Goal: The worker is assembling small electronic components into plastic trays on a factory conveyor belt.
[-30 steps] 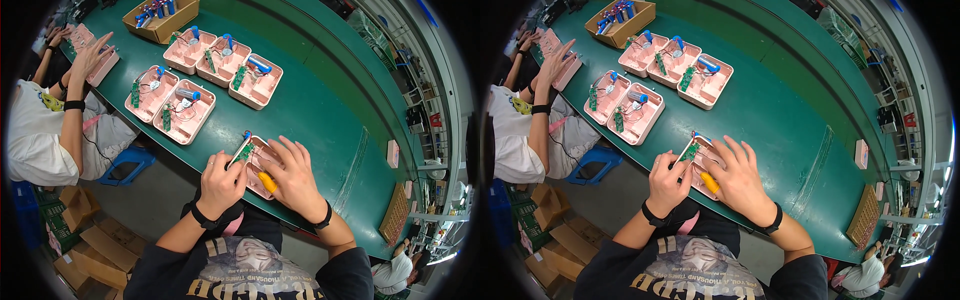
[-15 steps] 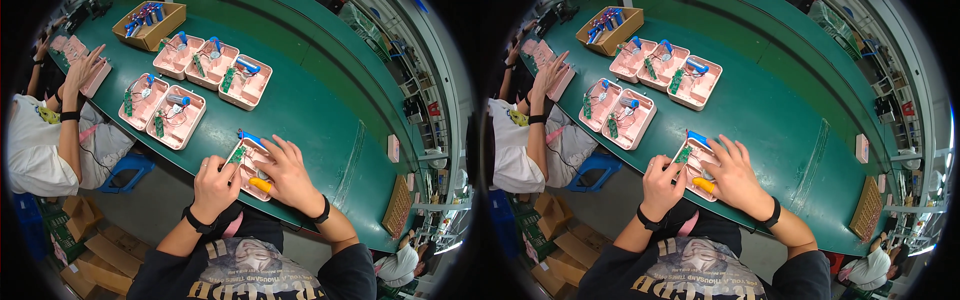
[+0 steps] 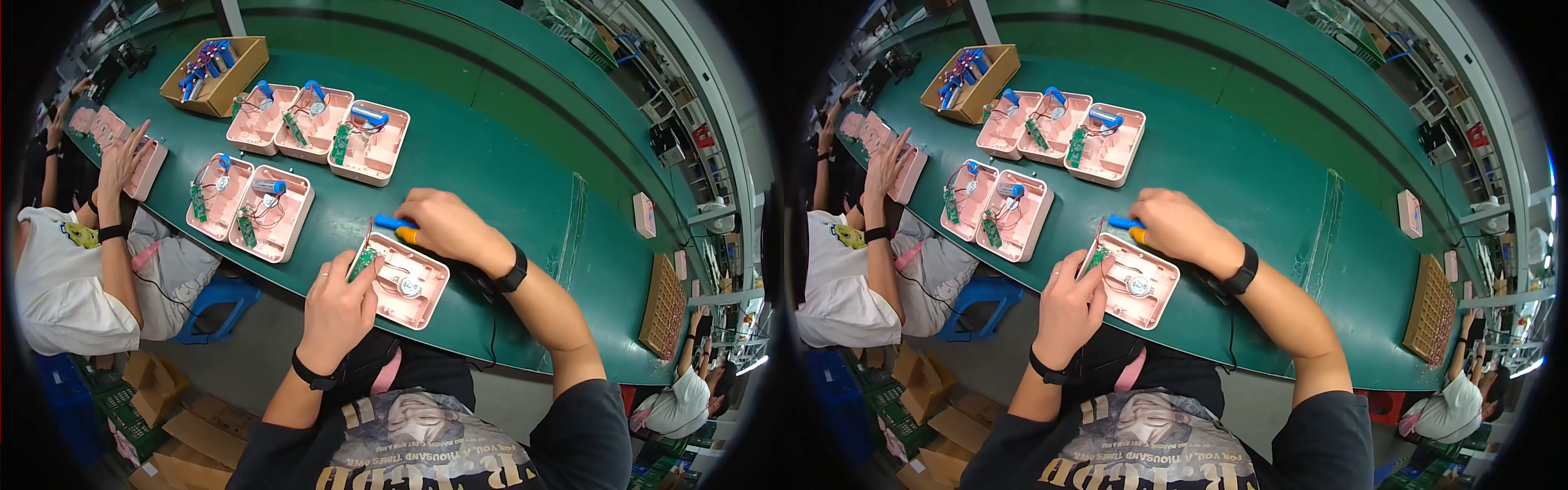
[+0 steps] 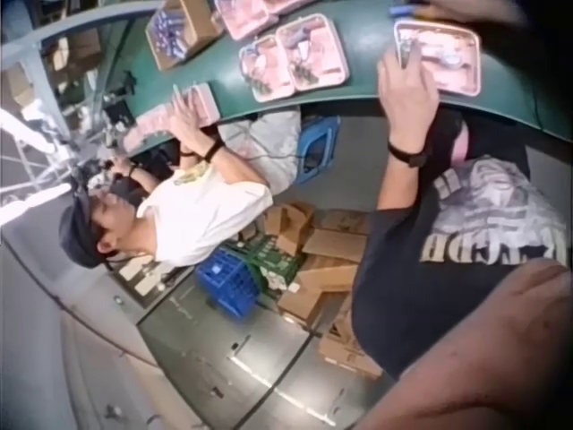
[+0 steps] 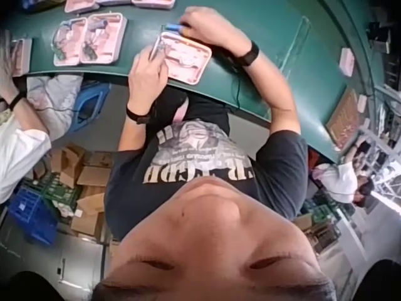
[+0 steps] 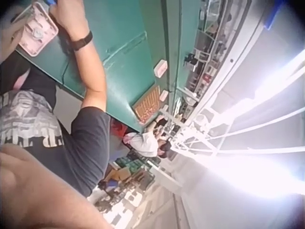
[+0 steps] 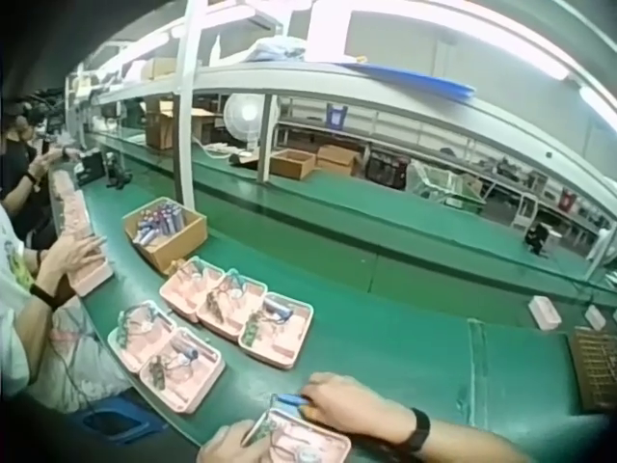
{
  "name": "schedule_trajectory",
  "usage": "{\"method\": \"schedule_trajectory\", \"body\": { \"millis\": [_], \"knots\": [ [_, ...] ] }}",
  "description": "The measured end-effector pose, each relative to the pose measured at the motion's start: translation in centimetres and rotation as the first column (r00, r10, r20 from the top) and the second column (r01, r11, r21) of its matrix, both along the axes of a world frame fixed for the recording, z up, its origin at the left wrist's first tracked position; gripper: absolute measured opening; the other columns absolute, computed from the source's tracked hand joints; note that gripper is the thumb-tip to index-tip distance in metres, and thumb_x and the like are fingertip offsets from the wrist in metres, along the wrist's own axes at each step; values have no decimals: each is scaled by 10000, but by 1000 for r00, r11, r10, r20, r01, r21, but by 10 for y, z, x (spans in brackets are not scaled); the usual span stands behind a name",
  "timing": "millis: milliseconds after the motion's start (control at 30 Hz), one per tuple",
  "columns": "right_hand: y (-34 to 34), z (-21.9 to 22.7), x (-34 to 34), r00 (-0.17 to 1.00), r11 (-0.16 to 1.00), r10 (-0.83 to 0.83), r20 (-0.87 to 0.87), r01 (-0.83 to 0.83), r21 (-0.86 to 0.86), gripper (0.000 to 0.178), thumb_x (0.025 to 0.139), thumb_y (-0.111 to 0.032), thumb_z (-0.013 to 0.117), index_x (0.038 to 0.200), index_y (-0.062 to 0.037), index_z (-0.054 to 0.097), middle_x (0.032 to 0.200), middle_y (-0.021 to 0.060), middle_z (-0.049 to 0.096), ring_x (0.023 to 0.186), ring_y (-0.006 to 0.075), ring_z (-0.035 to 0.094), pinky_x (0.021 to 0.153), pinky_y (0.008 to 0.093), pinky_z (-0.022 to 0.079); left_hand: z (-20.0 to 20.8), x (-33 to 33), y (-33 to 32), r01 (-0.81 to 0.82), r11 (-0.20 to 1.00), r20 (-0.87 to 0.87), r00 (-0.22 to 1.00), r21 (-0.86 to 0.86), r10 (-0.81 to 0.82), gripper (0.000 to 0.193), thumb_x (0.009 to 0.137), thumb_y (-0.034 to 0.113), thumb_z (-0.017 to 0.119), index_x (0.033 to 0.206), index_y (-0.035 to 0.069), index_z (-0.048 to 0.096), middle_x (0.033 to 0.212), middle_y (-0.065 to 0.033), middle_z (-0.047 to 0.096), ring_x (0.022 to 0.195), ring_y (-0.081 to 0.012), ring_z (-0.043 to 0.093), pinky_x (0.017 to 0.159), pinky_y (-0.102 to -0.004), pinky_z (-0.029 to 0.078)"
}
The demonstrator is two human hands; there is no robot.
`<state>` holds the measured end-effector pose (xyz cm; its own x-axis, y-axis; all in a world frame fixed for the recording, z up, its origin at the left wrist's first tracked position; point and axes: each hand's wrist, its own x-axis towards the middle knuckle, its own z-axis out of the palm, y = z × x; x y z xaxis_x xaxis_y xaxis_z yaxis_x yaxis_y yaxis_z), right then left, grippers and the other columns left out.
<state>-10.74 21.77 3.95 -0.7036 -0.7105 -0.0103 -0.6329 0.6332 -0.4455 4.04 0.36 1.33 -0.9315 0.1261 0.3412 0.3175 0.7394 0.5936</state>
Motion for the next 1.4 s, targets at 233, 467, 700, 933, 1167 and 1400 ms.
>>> {"method": "schedule_trajectory", "body": {
  "millis": [233, 467, 700, 933, 1167, 1400],
  "knots": [
    [15, 41, 49, 980, 987, -112, 167, 129, -92, 248, 878, -108, 785, 1107, -14, 789, 974, 152, 723, 891, 365, 701, 800, 449, 583, -4, -1, -3, 2, 1000, 1, 1000, 18, -2, 384, 859, 36, 700, 1230, 84, 783, 1210, -203, 647, 980, -379, 667, 843, -451, 584],
    [1, 35, 82, 993, 999, -41, -110, 41, -3, 268, 840, -85, 816, 1096, -13, 778, 960, 127, 682, 908, 330, 676, 817, 436, 562, -6, -2, -3, 0, 998, 44, 999, 55, -2, 390, 878, 18, 690, 1250, 89, 782, 1222, -193, 652, 1023, -380, 653, 880, -454, 566],
    [3, 31, 81, 990, 999, -41, -132, 43, 10, 265, 846, -46, 792, 1109, -16, 775, 969, 111, 666, 915, 314, 657, 833, 433, 557, -6, -5, -5, 18, 998, -12, 1000, 57, -17, 402, 855, 32, 697, 1244, 87, 783, 1216, -206, 645, 973, -382, 658, 828, -447, 581],
    [25, 45, 94, 992, 994, -103, -78, 99, -55, 274, 823, -18, 808, 1096, -35, 785, 1019, 109, 687, 926, 302, 672, 827, 422, 570, -3, -1, -27, 17, 896, 99, 993, 445, -68, 300, 923, 39, 707, 1214, 56, 779, 1207, -187, 663, 994, -355, 675, 874, -434, 570],
    [27, 32, 100, 977, 978, -166, -135, 146, -148, 263, 821, -11, 823, 1081, -46, 791, 1075, 107, 708, 958, 305, 691, 832, 408, 593, 36, -53, -11, 117, 993, 43, 992, 5, -118, 161, 936, 72, 740, 1096, 57, 735, 1175, -155, 698, 935, -354, 712, 801, -442, 590],
    [23, 26, 110, 966, 954, -246, -80, 226, -198, 230, 845, -41, 819, 1072, -50, 787, 1140, 108, 722, 1008, 314, 720, 854, 405, 615, 24, -54, -9, 95, 995, 86, 992, 4, -95, 135, 946, 55, 742, 1072, 39, 696, 1034, -142, 747, 874, -398, 730, 730, -448, 594]
  ]
}}
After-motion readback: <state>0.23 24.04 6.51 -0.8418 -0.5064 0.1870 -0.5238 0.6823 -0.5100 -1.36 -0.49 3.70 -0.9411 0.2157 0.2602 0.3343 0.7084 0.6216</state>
